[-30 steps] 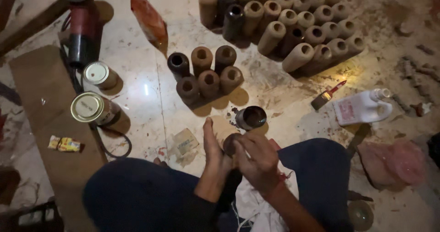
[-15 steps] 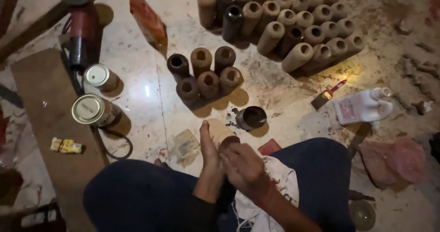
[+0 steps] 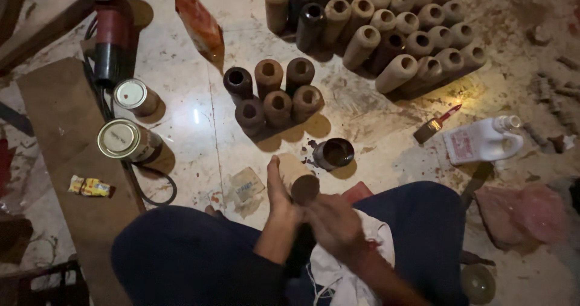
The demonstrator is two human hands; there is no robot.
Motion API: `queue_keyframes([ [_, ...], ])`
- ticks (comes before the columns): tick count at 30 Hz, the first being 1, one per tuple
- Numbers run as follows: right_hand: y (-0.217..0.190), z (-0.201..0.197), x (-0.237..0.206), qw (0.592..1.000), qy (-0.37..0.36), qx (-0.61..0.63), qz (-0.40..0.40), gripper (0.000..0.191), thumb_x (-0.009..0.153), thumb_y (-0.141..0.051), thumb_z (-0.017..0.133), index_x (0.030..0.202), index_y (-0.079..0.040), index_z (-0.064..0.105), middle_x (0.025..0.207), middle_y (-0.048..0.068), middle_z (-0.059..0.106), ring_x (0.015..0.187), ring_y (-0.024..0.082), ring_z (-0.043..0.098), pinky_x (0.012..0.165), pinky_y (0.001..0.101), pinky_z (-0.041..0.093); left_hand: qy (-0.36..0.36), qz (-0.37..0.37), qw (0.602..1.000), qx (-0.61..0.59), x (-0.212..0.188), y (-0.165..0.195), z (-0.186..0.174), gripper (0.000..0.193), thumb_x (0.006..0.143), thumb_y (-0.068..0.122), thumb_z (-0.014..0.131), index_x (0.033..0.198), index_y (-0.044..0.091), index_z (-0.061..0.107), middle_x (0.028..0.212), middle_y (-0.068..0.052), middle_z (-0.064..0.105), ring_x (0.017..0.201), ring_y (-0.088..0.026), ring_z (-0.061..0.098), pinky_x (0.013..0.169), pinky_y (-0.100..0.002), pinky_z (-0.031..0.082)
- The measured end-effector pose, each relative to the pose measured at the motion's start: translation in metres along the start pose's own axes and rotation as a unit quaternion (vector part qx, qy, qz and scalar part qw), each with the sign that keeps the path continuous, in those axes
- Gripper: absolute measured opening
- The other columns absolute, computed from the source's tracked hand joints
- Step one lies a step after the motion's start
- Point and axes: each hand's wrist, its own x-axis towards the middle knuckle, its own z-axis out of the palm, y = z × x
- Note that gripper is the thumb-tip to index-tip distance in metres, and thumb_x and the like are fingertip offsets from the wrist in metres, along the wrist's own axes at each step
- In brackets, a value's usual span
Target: The person sits on the floor and applies a dark stain to small cylindrical wooden objects using a white cloth. They dip the cloth into a small container of stain and rub it onto each piece, then place the finished items on the floor.
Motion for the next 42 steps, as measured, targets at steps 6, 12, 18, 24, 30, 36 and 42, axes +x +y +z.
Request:
queue_keyframes([
  [6, 0.072, -0.019, 0.006, 0.898, 0.067, 0.127, 0.415, 0.013, 0.088, -0.005, 0.072, 0.098, 0.002, 0.074, 0.095, 0.015, 0.073, 0.074, 0.029, 0.073, 0.063, 0.0391, 0.057, -0.058, 0.104, 0.993, -0.022, -0.016, 0.003, 0.016, 0.044, 0.092, 0.051, 0.062, 0.117, 0.015, 0.066, 0.097, -0.005, 0.070, 0.082, -0.023, 0.070, 0.073, -0.040, 0.060],
  [12, 0.124, -0.006, 0.037, 0.944, -0.128, 0.019, 0.303, 0.020, 0.080, -0.013, 0.074, 0.096, -0.003, 0.079, 0.090, 0.019, 0.075, 0.083, 0.033, 0.073, 0.077, 0.0422, 0.057, -0.079, 0.215, 0.971, 0.067, -0.041, 0.012, 0.025, 0.050, 0.093, 0.050, 0.062, 0.126, 0.012, 0.061, 0.104, -0.003, 0.068, 0.089, -0.017, 0.069, 0.074, -0.035, 0.061],
  [18, 0.133, 0.025, 0.052, 0.924, -0.262, -0.138, 0.243, 0.011, 0.076, -0.014, 0.072, 0.082, -0.011, 0.081, 0.081, 0.018, 0.073, 0.078, 0.039, 0.070, 0.075, 0.0485, 0.056, -0.151, 0.167, 0.969, 0.106, -0.047, 0.018, 0.028, 0.062, 0.095, 0.063, 0.047, 0.118, 0.008, 0.064, 0.089, -0.007, 0.068, 0.069, -0.019, 0.068, 0.060, -0.038, 0.061],
  [24, 0.130, 0.034, 0.054, 0.904, -0.315, -0.195, 0.213, 0.015, 0.071, -0.024, 0.078, 0.072, -0.009, 0.076, 0.074, 0.019, 0.070, 0.072, 0.039, 0.069, 0.068, 0.0499, 0.056, -0.138, 0.137, 0.977, 0.088, -0.037, 0.016, 0.025, 0.052, 0.099, 0.057, 0.046, 0.114, 0.011, 0.066, 0.087, -0.006, 0.070, 0.070, -0.019, 0.069, 0.061, -0.037, 0.060],
  [30, 0.139, 0.014, 0.049, 0.914, -0.280, -0.110, 0.274, 0.012, 0.078, -0.018, 0.076, 0.082, -0.008, 0.081, 0.083, 0.018, 0.075, 0.078, 0.035, 0.072, 0.074, 0.0449, 0.056, -0.171, 0.133, 0.972, 0.088, -0.034, 0.018, 0.023, 0.051, 0.102, 0.053, 0.047, 0.114, 0.008, 0.067, 0.090, -0.008, 0.071, 0.073, -0.019, 0.070, 0.065, -0.034, 0.059],
  [36, 0.129, -0.046, 0.025, 0.900, -0.099, 0.148, 0.398, 0.028, 0.085, -0.014, 0.074, 0.110, -0.001, 0.078, 0.096, 0.012, 0.081, 0.087, 0.017, 0.074, 0.080, 0.0304, 0.057, -0.189, 0.098, 0.966, 0.147, -0.040, 0.020, 0.024, 0.053, 0.100, 0.052, 0.049, 0.117, 0.005, 0.068, 0.092, -0.009, 0.073, 0.075, -0.020, 0.071, 0.067, -0.034, 0.061],
  [42, 0.033, -0.065, 0.021, 0.910, -0.114, 0.219, 0.334, 0.025, 0.079, -0.002, 0.078, 0.104, -0.001, 0.080, 0.098, 0.011, 0.080, 0.088, 0.018, 0.077, 0.076, 0.0300, 0.062, -0.243, 0.031, 0.926, 0.288, -0.055, 0.023, 0.027, 0.054, 0.099, 0.053, 0.052, 0.122, 0.006, 0.066, 0.092, -0.010, 0.073, 0.072, -0.020, 0.070, 0.060, -0.034, 0.059],
])
